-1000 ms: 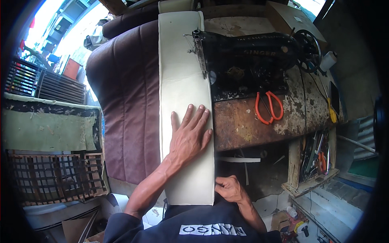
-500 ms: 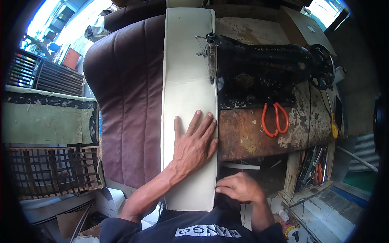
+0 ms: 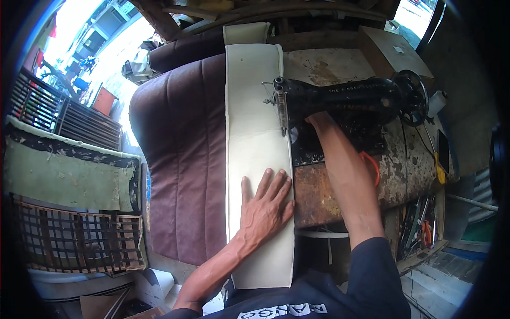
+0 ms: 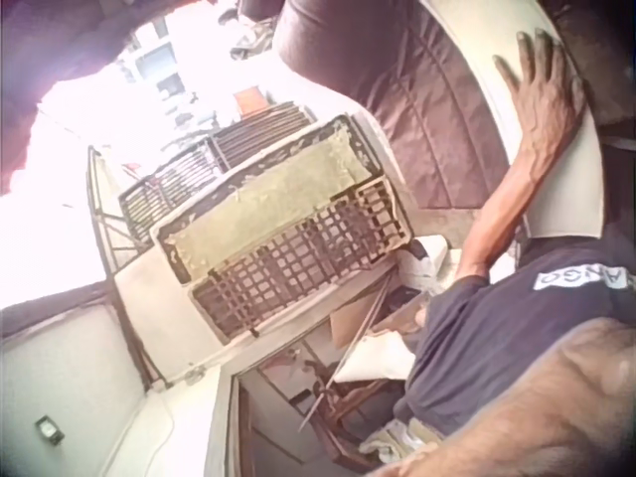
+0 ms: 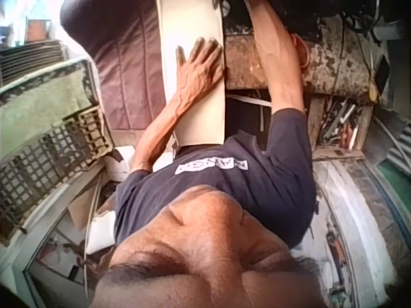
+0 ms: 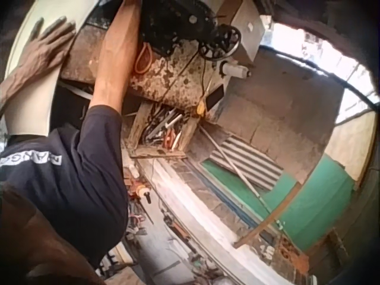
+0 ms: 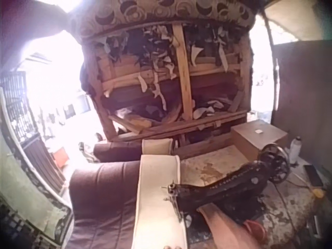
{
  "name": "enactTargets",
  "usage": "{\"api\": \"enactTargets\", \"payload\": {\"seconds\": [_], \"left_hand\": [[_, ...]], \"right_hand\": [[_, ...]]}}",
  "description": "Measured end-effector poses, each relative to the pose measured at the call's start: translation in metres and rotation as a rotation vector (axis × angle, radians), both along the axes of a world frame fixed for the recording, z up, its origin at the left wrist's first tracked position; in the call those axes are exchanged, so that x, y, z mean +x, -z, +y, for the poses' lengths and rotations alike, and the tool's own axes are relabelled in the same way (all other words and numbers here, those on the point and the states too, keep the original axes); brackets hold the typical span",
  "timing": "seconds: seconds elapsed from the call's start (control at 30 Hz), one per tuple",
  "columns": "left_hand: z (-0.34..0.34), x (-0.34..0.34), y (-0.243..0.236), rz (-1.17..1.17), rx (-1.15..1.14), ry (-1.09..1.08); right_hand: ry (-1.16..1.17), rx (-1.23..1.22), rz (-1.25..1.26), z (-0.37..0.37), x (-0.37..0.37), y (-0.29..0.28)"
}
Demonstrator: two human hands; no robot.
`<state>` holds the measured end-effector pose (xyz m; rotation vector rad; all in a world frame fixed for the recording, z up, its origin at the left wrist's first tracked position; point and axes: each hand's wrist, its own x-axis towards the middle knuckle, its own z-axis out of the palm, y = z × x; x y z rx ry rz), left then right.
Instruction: The person uses a sewing machine to stitch two different colored fabric panels together, then uses shears to trim the excess material.
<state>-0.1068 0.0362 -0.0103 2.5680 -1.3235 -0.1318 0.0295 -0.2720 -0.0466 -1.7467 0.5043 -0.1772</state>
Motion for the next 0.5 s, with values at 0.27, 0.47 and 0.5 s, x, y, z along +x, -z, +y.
{"api": "enactTargets", "payload": {"seconds": [0.27,0.47,0.5], "left_hand": [[0.005,0.000,0.000,-0.010,0.058,0.033],[-0.005,0.017,0.000,-0.013,0.039,0.046],[-0.006,0.019,0.001,-0.011,0.040,0.043]], "right_hand": [[-0.010,-0.320,-0.356,0.009,0.023,0.034],[-0.049,-0.361,-0.484,-0.002,0.034,0.040],[-0.057,-0.364,-0.497,-0.003,0.036,0.042]]}}
